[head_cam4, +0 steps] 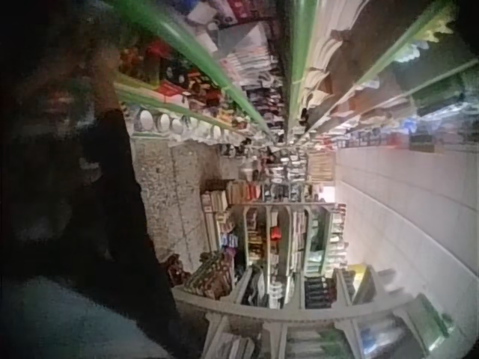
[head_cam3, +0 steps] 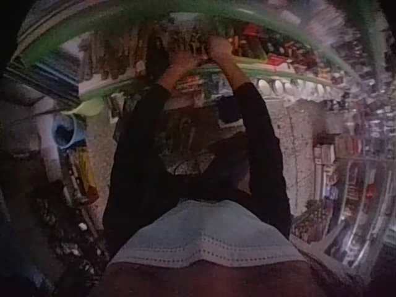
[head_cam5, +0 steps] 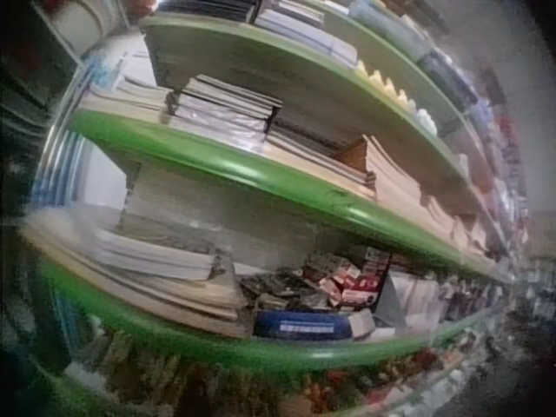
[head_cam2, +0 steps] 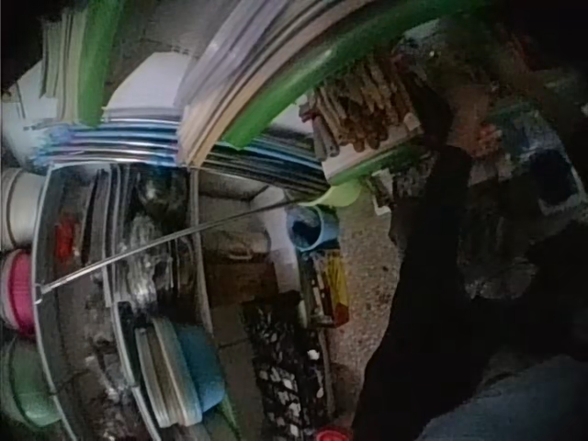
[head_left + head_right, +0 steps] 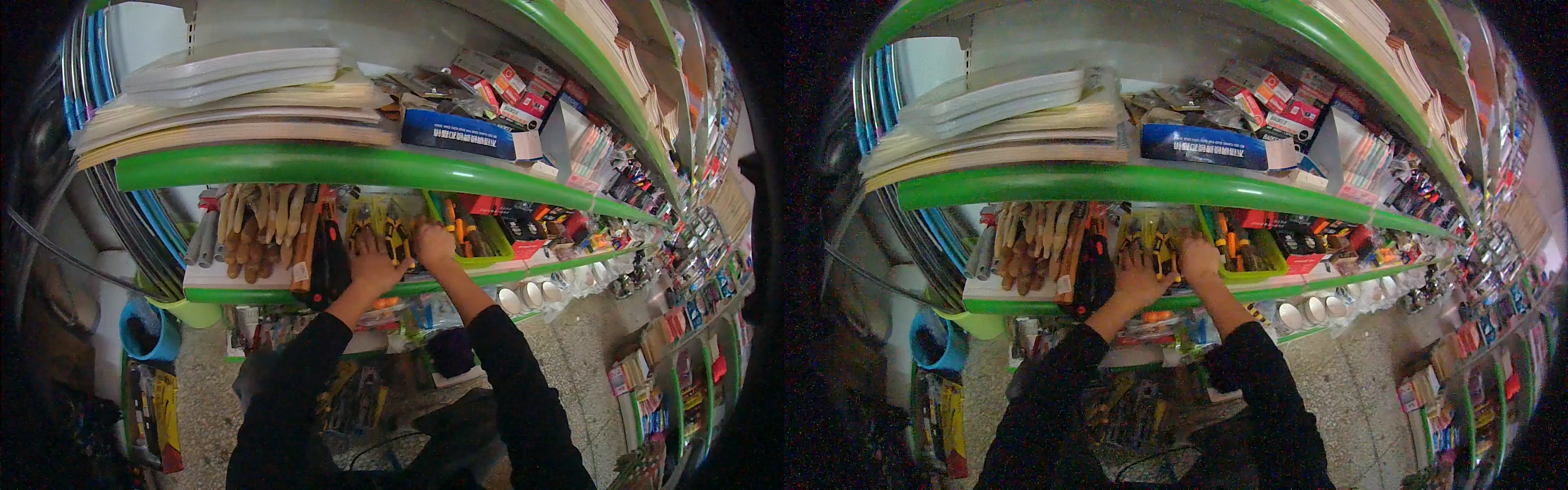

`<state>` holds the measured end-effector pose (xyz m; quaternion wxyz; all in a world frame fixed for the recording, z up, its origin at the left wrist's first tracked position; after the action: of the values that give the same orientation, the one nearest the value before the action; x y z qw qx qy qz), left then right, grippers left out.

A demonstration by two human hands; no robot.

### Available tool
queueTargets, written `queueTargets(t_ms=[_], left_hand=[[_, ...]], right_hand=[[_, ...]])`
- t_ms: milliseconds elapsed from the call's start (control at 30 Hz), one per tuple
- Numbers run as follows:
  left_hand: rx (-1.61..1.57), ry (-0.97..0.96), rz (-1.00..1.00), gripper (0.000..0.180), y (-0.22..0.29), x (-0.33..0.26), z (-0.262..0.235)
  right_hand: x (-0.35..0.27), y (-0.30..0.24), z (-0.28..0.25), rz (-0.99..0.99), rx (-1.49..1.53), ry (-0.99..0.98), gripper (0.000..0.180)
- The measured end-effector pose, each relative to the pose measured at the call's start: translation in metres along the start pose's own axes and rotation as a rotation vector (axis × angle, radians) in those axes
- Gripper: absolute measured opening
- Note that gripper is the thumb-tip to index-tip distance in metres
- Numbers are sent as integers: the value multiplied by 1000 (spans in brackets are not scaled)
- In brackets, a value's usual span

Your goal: The person sits on the floor in a hardware store aisle and organizes tools. They wipe a green plastic bin with a purple cloth, then place various tools including screwdrivers, pliers, and wrenches into the bin. The person also wipes the shelf and places packaged tools on it.

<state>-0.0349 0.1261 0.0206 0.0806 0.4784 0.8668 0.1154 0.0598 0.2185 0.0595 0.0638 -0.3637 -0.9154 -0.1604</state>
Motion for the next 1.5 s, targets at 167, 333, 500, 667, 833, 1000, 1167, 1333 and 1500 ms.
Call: queueTargets(t_ms=[167, 333, 500, 667, 833, 1000, 1167, 1333, 1500], left_hand=[[-25, 9, 21, 99, 0, -7, -1], [-1, 12, -27, 98, 0, -7, 6], [-65, 206, 127, 86, 6, -14, -2], [-34, 60, 164, 77, 7, -18, -6], [-53, 87, 182, 78, 10, -15, -4], [13, 86, 171, 71, 7, -17, -7], [-154, 216, 287, 66, 7, -24, -13], [-578, 417, 692, 36, -4, -105, -28], [-280, 83, 835, 19, -74, -176, 57]], right_hand=[[6, 23, 19, 65, 308, 62, 42], [-2, 6, 9, -8, 246, 70, 48], [-3, 26, 5, -29, 638, 222, 53], [-20, 0, -18, -25, 238, 170, 44], [-15, 9, 9, -6, 104, 58, 47], [-24, 0, -8, -23, 144, 117, 53], [-30, 10, -15, -12, 54, 336, 54], [-129, -24, -52, -160, 433, 565, 38], [-204, -78, 25, -153, 770, 390, 24]])
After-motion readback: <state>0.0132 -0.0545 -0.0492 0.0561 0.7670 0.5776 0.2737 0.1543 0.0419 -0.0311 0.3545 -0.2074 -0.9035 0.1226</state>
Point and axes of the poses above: each hand's wrist, its own x-axis towards the middle knuckle, its own z-axis out of the palm, y = z × x, the point moved 4 cm from there along x, towards the middle knuckle, and after that the axes turned 14 degrees about -z, right-handed, at the moved point
